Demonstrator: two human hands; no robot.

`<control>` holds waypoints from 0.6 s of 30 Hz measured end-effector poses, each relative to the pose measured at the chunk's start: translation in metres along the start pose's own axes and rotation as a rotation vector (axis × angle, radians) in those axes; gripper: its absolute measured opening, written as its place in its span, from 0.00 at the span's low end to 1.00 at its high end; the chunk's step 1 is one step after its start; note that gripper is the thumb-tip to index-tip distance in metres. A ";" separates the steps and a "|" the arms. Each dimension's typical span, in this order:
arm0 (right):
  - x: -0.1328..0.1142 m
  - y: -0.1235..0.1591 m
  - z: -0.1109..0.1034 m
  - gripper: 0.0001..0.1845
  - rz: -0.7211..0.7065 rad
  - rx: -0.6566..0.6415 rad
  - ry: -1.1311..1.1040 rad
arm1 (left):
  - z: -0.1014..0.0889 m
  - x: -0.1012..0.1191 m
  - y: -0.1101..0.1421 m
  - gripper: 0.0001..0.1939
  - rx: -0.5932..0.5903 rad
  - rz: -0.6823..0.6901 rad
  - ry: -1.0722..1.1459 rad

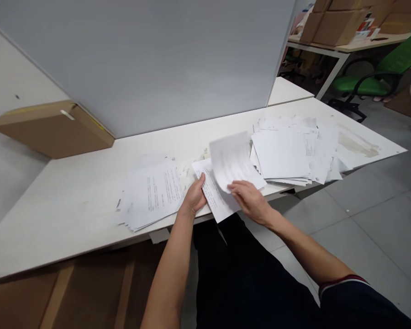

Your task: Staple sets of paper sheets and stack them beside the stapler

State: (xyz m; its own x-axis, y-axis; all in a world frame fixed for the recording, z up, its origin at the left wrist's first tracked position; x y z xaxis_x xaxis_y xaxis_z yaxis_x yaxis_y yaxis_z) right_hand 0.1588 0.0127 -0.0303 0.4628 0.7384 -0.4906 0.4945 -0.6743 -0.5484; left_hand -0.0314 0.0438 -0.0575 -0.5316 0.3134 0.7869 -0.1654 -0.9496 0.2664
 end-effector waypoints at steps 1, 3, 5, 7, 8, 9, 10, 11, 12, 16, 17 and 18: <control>-0.005 0.002 0.011 0.09 -0.030 -0.022 -0.001 | 0.000 0.000 -0.001 0.22 -0.008 0.005 0.014; -0.012 0.007 0.029 0.09 -0.067 -0.056 -0.003 | 0.001 -0.001 -0.001 0.24 -0.027 0.028 0.030; -0.017 0.011 0.039 0.09 -0.082 -0.088 -0.006 | 0.001 -0.002 0.000 0.25 -0.033 0.050 0.021; -0.021 0.012 0.042 0.10 -0.081 -0.111 -0.009 | 0.001 -0.002 0.001 0.22 -0.011 0.059 -0.005; -0.023 0.011 0.042 0.10 -0.084 -0.128 -0.018 | 0.001 -0.002 0.002 0.21 0.005 0.062 -0.017; -0.024 0.010 0.040 0.10 -0.095 -0.151 -0.038 | 0.001 -0.003 0.002 0.20 0.024 0.069 -0.023; -0.024 0.009 0.037 0.09 -0.107 -0.170 -0.067 | 0.001 -0.003 0.003 0.19 0.043 0.079 -0.022; -0.022 0.007 0.033 0.08 -0.109 -0.172 -0.100 | 0.001 -0.003 0.004 0.19 0.057 0.089 -0.016; -0.019 0.005 0.029 0.08 -0.089 -0.144 -0.126 | 0.000 -0.003 0.004 0.19 0.065 0.096 -0.009; 0.011 -0.006 0.003 0.16 0.301 0.162 -0.081 | -0.001 -0.001 0.008 0.20 0.046 0.109 -0.016; 0.020 -0.009 -0.002 0.20 0.429 0.197 -0.092 | 0.000 0.002 0.009 0.20 0.037 0.124 -0.023; 0.028 -0.013 -0.008 0.24 0.539 0.189 -0.148 | 0.002 0.006 0.012 0.20 0.029 0.148 -0.032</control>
State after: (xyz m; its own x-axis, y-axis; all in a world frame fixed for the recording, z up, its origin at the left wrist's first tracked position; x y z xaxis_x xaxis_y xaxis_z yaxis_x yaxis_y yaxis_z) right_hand 0.1711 0.0421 -0.0319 0.4981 0.2951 -0.8154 0.0725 -0.9512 -0.2999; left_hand -0.0350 0.0346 -0.0484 -0.5220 0.1703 0.8358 -0.0627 -0.9849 0.1615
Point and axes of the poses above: each hand's wrist, its own y-axis away from the middle knuckle, its own z-axis out of the palm, x = y × z, the point moved 1 cm from there along -y, towards the middle knuckle, and after that the axes turned 3 degrees about -x, right-handed, at the moved point
